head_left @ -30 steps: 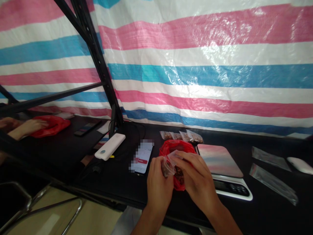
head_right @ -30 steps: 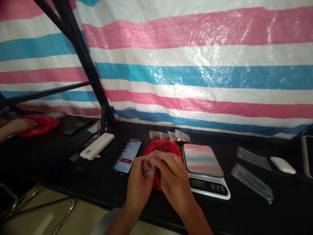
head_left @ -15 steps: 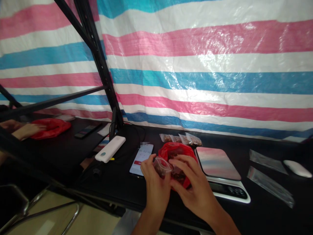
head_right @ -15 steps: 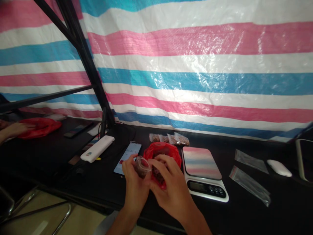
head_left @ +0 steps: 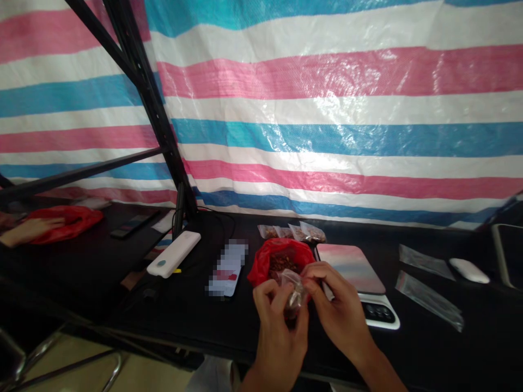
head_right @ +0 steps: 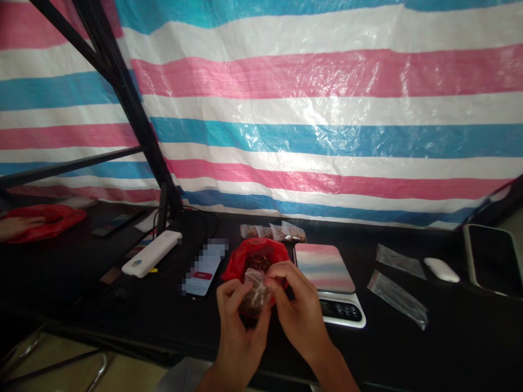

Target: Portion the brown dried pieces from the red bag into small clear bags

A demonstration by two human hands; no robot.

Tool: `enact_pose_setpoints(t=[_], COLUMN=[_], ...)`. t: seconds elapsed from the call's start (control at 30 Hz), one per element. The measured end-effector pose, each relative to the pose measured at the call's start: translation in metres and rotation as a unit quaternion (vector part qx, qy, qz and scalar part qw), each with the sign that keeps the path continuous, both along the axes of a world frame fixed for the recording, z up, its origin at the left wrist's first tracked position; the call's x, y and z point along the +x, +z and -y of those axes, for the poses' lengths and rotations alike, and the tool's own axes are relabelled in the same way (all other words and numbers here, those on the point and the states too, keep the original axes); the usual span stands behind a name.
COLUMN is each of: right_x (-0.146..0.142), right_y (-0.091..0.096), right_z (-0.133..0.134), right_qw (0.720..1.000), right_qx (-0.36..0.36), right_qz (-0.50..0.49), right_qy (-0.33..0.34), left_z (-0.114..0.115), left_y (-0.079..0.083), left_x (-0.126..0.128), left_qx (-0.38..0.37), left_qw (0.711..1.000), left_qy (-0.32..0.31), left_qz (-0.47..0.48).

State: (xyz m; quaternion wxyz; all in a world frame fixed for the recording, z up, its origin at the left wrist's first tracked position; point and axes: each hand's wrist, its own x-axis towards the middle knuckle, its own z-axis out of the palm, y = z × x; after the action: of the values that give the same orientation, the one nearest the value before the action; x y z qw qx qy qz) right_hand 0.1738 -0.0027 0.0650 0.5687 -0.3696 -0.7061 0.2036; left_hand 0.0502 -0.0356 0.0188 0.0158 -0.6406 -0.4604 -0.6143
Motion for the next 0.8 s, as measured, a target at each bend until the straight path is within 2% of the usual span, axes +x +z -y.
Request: enact_pose_setpoints(t=[0.07,0.13,0.23,0.3,0.37,0.47,0.63,0.8], right_x=[0.011,0.028,0.061,0.081,0.096,0.106,0.110,0.126], right_y=[-0.001,-0.003,-0.007,-0.010,-0.014,-0.018,-0.018,-0.022], right_z=[-0.002,-0.007,-0.019,-0.026,-0.031,-0.034,-0.030,-0.029], right_qw=[0.999,0.992,0.955,0.930,0.917,0.905,0.895,0.892], right_qx=[-0.004,0.001,0.003,-0.023,-0.032,0.016,0.057,0.033], right_qz=[0.007,-0.001,-0.024,0.023,0.104,0.168,0.165,0.169], right_qy=[-0.042,-0.127,-0.297,-0.367,-0.383,-0.390,-0.411,-0.419], left_z=[0.004,0.006,0.009,0.010,0.010,0.010,0.015,0.030], left_y=[0.002,0.003,0.004,0.005,0.007,0.008,0.008,0.000], left_x=[0.007,0.011,0.015,0.016,0.017,0.016,0.016,0.027], left_qx=[0.007,0.009,0.001,-0.005,-0.002,0.003,0.005,0.028], left_qw=[1.000,0.999,0.997,0.997,0.997,0.997,0.997,0.998], left_qy=[0.013,0.029,0.035,0.033,0.030,0.023,0.011,-0.015], left_qz=[-0.018,-0.042,-0.065,-0.068,-0.070,-0.074,-0.077,-0.060])
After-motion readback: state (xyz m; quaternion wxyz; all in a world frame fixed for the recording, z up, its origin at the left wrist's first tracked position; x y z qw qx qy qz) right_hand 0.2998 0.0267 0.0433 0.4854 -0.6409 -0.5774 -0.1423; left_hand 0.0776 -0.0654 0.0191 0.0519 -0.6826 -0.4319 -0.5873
